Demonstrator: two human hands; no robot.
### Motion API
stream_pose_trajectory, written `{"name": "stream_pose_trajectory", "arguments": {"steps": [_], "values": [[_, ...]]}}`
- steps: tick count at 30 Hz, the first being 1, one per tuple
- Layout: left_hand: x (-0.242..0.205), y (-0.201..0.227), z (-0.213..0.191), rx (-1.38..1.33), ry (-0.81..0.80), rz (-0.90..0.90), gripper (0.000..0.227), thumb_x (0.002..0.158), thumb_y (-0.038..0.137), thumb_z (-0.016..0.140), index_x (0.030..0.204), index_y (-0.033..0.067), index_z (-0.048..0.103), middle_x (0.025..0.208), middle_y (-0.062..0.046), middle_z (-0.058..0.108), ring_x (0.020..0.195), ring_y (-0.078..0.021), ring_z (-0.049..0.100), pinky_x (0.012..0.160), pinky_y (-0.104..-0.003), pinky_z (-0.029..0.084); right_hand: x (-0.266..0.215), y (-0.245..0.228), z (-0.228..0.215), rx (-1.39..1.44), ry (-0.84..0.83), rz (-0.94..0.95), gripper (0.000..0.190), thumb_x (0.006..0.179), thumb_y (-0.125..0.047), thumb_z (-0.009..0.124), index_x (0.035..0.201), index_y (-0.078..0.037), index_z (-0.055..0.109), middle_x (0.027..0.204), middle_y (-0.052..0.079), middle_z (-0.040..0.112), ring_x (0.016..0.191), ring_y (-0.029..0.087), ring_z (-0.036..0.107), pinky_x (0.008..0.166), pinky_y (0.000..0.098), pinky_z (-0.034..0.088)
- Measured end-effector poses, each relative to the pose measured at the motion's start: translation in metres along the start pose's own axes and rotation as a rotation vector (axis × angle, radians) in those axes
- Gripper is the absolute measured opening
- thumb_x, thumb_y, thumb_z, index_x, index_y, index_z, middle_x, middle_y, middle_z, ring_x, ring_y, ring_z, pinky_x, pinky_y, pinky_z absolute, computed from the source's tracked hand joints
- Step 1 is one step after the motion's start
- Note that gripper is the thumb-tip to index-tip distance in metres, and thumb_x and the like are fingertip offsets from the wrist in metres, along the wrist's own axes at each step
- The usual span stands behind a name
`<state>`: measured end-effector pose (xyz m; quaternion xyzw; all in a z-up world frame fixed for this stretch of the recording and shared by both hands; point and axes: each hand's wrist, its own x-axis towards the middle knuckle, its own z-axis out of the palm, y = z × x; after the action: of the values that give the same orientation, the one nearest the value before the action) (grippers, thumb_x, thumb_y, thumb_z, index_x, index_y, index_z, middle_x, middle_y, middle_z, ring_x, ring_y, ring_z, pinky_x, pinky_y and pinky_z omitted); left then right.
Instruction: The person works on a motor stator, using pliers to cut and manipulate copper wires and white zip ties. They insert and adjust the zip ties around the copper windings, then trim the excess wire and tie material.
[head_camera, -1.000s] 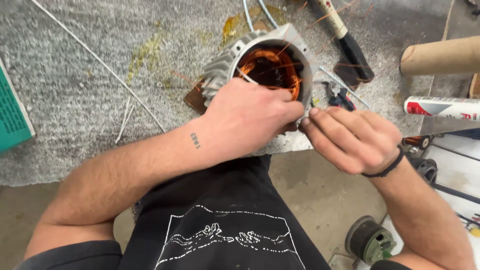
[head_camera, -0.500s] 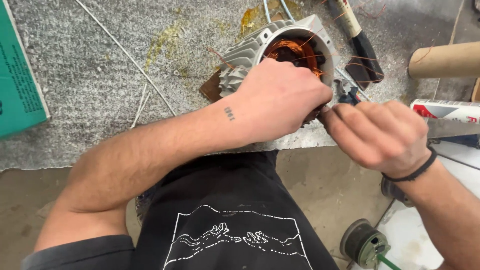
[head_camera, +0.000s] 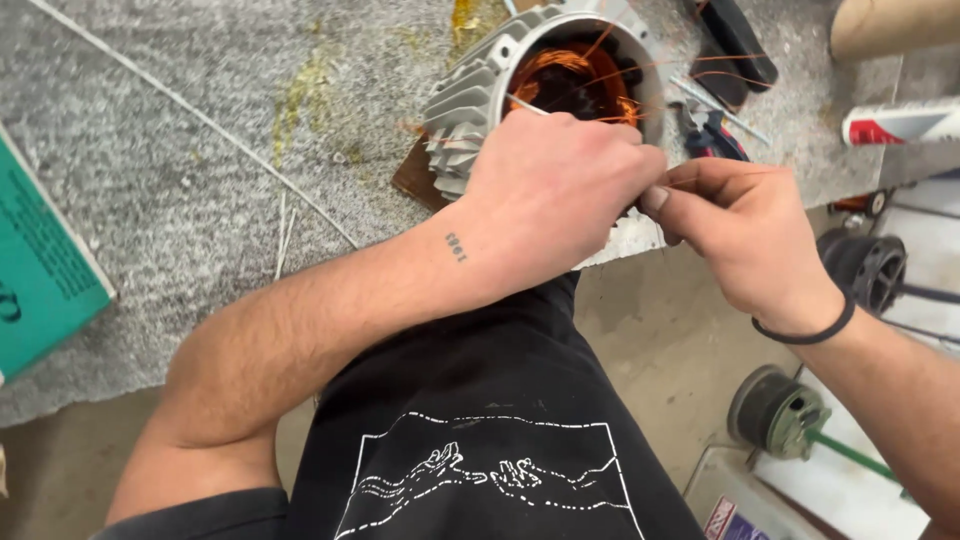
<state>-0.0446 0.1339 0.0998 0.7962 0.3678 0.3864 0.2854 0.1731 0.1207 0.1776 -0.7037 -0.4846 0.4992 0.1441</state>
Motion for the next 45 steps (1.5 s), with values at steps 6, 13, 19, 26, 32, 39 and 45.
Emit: {"name": "stream_pose_trajectory", "arguments": {"steps": [6, 13, 19, 26, 32, 39, 45], "values": [[-0.001, 0.000, -0.002, 0.001, 0.018, 0.000, 0.008, 0.078, 0.008, 0.069, 0.085, 0.0127, 0.070, 0.081, -0.004, 0.072, 0.072, -0.0321, 0.072, 0.055, -0.047, 0.051, -0.018, -0.021, -0.012, -1.016, 0.187, -0.756, 0.007, 0.100, -0.016, 0.081, 0.104, -0.012, 0.077, 0.086, 0.002, 0.066, 0.068, 0.012, 0.059, 0.064, 0.0248, 0.045], [0.002, 0.001, -0.004, 0.024, 0.012, -0.012, 0.008, 0.076, 0.010, 0.070, 0.083, 0.0142, 0.071, 0.081, -0.005, 0.073, 0.073, -0.0322, 0.072, 0.054, -0.047, 0.051, 0.003, -0.052, -0.004, -1.683, 0.326, -1.855, 0.010, 0.086, -0.017, 0.079, 0.096, -0.021, 0.079, 0.097, -0.009, 0.069, 0.089, 0.010, 0.060, 0.073, 0.0267, 0.039], [0.002, -0.001, 0.004, 0.025, -0.009, -0.062, 0.006, 0.076, 0.011, 0.069, 0.081, 0.0151, 0.071, 0.078, -0.005, 0.073, 0.073, -0.0306, 0.074, 0.053, -0.047, 0.052, 0.012, -0.047, -0.008, -1.761, 0.216, -1.907, 0.011, 0.084, -0.018, 0.072, 0.091, -0.019, 0.081, 0.094, -0.008, 0.071, 0.084, 0.009, 0.059, 0.070, 0.0275, 0.034], [-0.003, 0.000, 0.008, 0.009, 0.074, -0.006, 0.007, 0.081, 0.015, 0.068, 0.087, 0.0150, 0.072, 0.081, -0.004, 0.073, 0.075, -0.0284, 0.074, 0.054, -0.045, 0.053, -0.007, -0.015, 0.009, -0.912, 0.119, -0.629, 0.013, 0.090, -0.010, 0.078, 0.099, -0.005, 0.070, 0.089, 0.007, 0.064, 0.077, 0.019, 0.059, 0.070, 0.0292, 0.044], [-0.005, 0.001, 0.004, -0.009, 0.086, -0.011, 0.005, 0.084, 0.013, 0.066, 0.088, 0.0140, 0.069, 0.084, -0.002, 0.070, 0.076, -0.0276, 0.073, 0.054, -0.044, 0.052, -0.018, 0.004, -0.015, -0.852, 0.077, -0.571, 0.006, 0.101, -0.008, 0.075, 0.107, -0.008, 0.074, 0.088, 0.003, 0.067, 0.074, 0.014, 0.064, 0.070, 0.0225, 0.048], [-0.003, 0.000, 0.004, 0.023, 0.059, -0.017, 0.003, 0.083, 0.013, 0.067, 0.086, 0.0131, 0.067, 0.082, -0.001, 0.069, 0.074, -0.0271, 0.072, 0.053, -0.044, 0.051, -0.003, -0.026, -0.031, -1.502, -0.001, -1.392, 0.011, 0.091, -0.005, 0.080, 0.102, -0.004, 0.079, 0.097, 0.007, 0.073, 0.083, 0.024, 0.067, 0.075, 0.0355, 0.049], [-0.004, 0.000, 0.005, 0.018, 0.075, -0.009, 0.002, 0.084, 0.013, 0.068, 0.086, 0.0139, 0.067, 0.083, -0.001, 0.069, 0.075, -0.0266, 0.072, 0.054, -0.043, 0.051, 0.004, -0.036, -0.016, -1.755, 0.212, -1.758, 0.015, 0.085, -0.028, 0.079, 0.097, -0.022, 0.084, 0.100, -0.009, 0.068, 0.089, 0.012, 0.055, 0.070, 0.0296, 0.038]]}}
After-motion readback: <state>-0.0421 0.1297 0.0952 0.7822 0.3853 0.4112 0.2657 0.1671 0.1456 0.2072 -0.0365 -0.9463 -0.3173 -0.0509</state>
